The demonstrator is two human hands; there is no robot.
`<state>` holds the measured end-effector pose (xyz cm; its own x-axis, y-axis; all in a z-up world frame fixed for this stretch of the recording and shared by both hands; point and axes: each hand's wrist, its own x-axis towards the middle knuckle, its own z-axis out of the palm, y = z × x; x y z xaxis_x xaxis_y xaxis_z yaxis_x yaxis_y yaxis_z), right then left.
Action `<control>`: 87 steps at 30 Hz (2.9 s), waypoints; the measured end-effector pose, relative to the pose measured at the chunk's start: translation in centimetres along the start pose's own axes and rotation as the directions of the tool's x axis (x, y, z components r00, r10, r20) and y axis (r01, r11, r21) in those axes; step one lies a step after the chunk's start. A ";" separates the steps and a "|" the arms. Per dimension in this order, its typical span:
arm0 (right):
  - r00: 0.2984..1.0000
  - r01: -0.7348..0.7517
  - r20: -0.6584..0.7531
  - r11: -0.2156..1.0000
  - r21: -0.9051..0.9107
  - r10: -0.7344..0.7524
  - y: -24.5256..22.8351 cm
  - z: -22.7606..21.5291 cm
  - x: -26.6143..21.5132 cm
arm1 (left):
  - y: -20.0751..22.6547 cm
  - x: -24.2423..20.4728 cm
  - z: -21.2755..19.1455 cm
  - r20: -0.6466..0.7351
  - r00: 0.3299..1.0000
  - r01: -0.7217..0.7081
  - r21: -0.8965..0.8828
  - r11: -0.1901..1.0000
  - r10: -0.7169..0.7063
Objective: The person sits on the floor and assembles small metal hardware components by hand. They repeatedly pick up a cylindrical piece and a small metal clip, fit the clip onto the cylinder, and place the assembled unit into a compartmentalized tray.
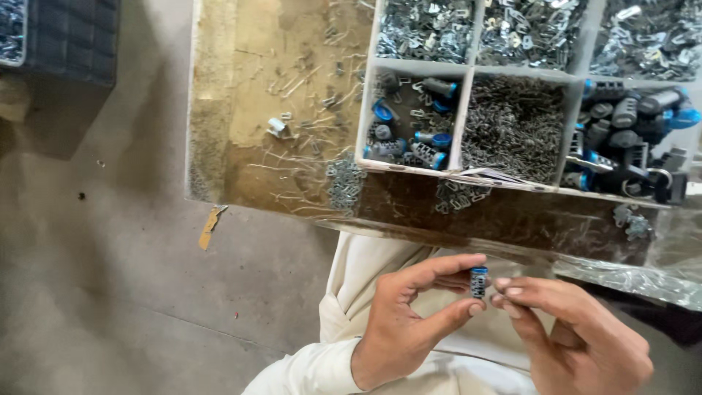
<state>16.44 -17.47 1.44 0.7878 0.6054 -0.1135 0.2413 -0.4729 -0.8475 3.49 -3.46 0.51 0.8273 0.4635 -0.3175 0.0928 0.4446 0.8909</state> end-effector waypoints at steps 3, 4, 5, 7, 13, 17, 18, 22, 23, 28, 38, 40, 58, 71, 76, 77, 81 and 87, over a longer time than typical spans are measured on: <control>0.994 0.110 -0.027 0.991 0.077 -0.108 -0.4 0.9 -0.1 | 0.0 0.0 0.1 -0.002 1.000 -0.023 -0.003 1.000 0.023; 0.987 0.160 -0.035 0.982 0.100 -0.157 -0.4 1.2 0.0 | 0.0 0.0 0.1 -0.005 0.999 -0.034 -0.007 0.999 0.034; 0.989 0.145 -0.033 0.988 0.056 -0.143 -0.5 1.3 0.0 | 0.0 0.0 0.0 -0.010 0.999 -0.038 0.012 0.999 0.039; 0.993 0.115 -0.033 0.993 -0.031 -0.116 -0.7 1.4 0.0 | 0.0 0.0 -0.2 -0.018 0.999 -0.049 0.050 0.998 0.050; 0.983 0.170 -0.046 0.976 -0.134 -0.178 -1.5 1.3 -0.6 | -0.1 0.2 0.0 -0.030 0.998 -0.056 0.072 0.996 0.058; 0.985 0.155 -0.058 0.980 -0.124 -0.163 -1.2 1.4 -0.8 | -0.2 0.1 -0.2 -0.018 0.999 -0.025 0.049 0.998 0.026; 0.986 0.151 -0.050 0.982 -0.112 -0.158 -1.1 1.5 -0.8 | -0.3 0.1 -0.3 -0.019 1.000 -0.018 0.043 0.999 0.019; 0.979 0.199 -0.035 0.979 -0.039 -0.200 -0.8 1.4 -0.4 | -0.4 0.1 -0.7 -0.031 1.000 0.004 0.033 0.999 -0.003; 0.981 0.189 -0.039 0.981 -0.053 -0.191 -0.9 1.4 -0.3 | -0.4 0.0 -0.8 -0.039 0.999 0.000 0.039 0.999 0.001; 0.964 0.258 -0.042 0.959 -0.118 -0.264 -2.8 2.1 1.1 | -0.5 -0.8 -2.5 -0.115 0.993 -0.014 0.027 1.000 0.017; 0.738 0.665 0.224 0.628 -0.404 -0.637 -7.0 7.9 5.8 | -0.5 -1.5 -5.9 -0.375 0.915 -0.173 -0.034 0.984 0.148; 0.738 0.662 0.243 0.604 -0.443 -0.630 -7.6 8.7 6.4 | -0.4 -1.6 -6.1 -0.387 0.911 -0.174 -0.040 0.984 0.145; 0.879 0.476 0.048 0.867 -0.145 -0.474 -5.7 6.5 4.2 | -0.4 -1.6 -5.7 -0.345 0.931 -0.166 -0.099 0.981 0.123; 0.986 0.163 0.019 0.982 0.097 -0.166 -2.3 3.6 0.9 | 0.4 -0.9 -2.7 -0.128 0.984 -0.127 0.012 0.992 0.127; 0.963 0.269 0.014 0.963 -0.009 -0.269 -2.3 3.7 0.7 | 0.7 -0.7 -2.4 -0.111 0.983 -0.124 0.165 0.978 0.143; 0.963 0.270 0.005 0.962 -0.043 -0.270 -2.4 3.8 0.6 | 0.8 -0.7 -2.4 -0.110 0.983 -0.126 0.189 0.974 0.148; 0.963 0.266 0.008 0.948 -0.174 -0.269 -2.7 3.8 -0.1 | 0.7 -0.7 -2.3 -0.102 0.984 -0.122 0.215 0.969 0.146; 0.957 0.287 -0.005 0.950 -0.121 -0.289 -2.4 3.0 0.3 | 0.9 -0.5 -2.0 -0.039 0.994 -0.099 0.142 0.985 0.106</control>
<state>14.41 -14.20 1.92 0.6870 0.7132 0.1391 0.5235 -0.3531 -0.7754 2.07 -1.80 0.79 0.8105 0.5370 -0.2338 0.0882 0.2828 0.9551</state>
